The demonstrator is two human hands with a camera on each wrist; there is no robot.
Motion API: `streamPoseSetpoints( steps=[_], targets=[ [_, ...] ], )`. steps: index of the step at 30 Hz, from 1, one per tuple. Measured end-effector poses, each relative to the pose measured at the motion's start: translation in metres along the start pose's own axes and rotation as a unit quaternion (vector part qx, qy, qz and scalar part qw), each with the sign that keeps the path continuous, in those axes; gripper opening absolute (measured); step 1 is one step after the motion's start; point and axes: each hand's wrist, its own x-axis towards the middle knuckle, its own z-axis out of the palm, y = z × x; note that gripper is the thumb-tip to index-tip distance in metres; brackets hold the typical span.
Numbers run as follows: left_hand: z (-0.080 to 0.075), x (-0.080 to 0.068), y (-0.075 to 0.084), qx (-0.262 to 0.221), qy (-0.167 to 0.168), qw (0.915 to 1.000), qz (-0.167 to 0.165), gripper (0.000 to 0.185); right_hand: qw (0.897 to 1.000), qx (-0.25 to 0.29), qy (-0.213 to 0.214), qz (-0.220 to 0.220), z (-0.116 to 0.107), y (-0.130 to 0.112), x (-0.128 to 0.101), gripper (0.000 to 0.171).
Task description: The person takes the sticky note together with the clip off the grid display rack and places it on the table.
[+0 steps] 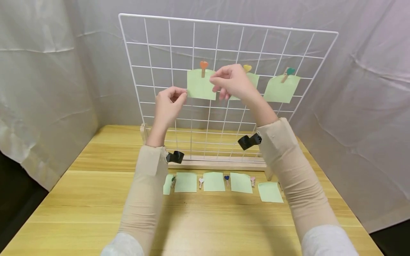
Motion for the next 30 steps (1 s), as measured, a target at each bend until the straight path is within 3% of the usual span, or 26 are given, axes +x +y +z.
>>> streamPoseSetpoints(
  steps=[9, 20, 26, 30],
  targets=[
    [-0.004, 0.005, 0.004, 0.002, 0.022, 0.9997, 0.001, 0.017, 0.999, -0.012, 0.035, -0.021, -0.002, -0.010, 0.005, 0.024],
    [-0.001, 0.009, 0.008, -0.031, 0.003, 0.9995, 0.004, 0.016, 0.996, -0.061, 0.068, -0.025, 0.002, -0.013, 0.011, 0.030],
    [-0.001, 0.000, 0.033, -0.040, -0.017, 0.9990, -0.011, 0.018, 0.991, -0.118, 0.063, -0.023, 0.007, -0.013, 0.017, 0.036],
    [0.004, 0.005, 0.020, -0.055, -0.025, 0.9982, -0.001, 0.017, 0.988, -0.144, 0.058, -0.022, 0.007, -0.017, 0.018, 0.036]
  ],
)
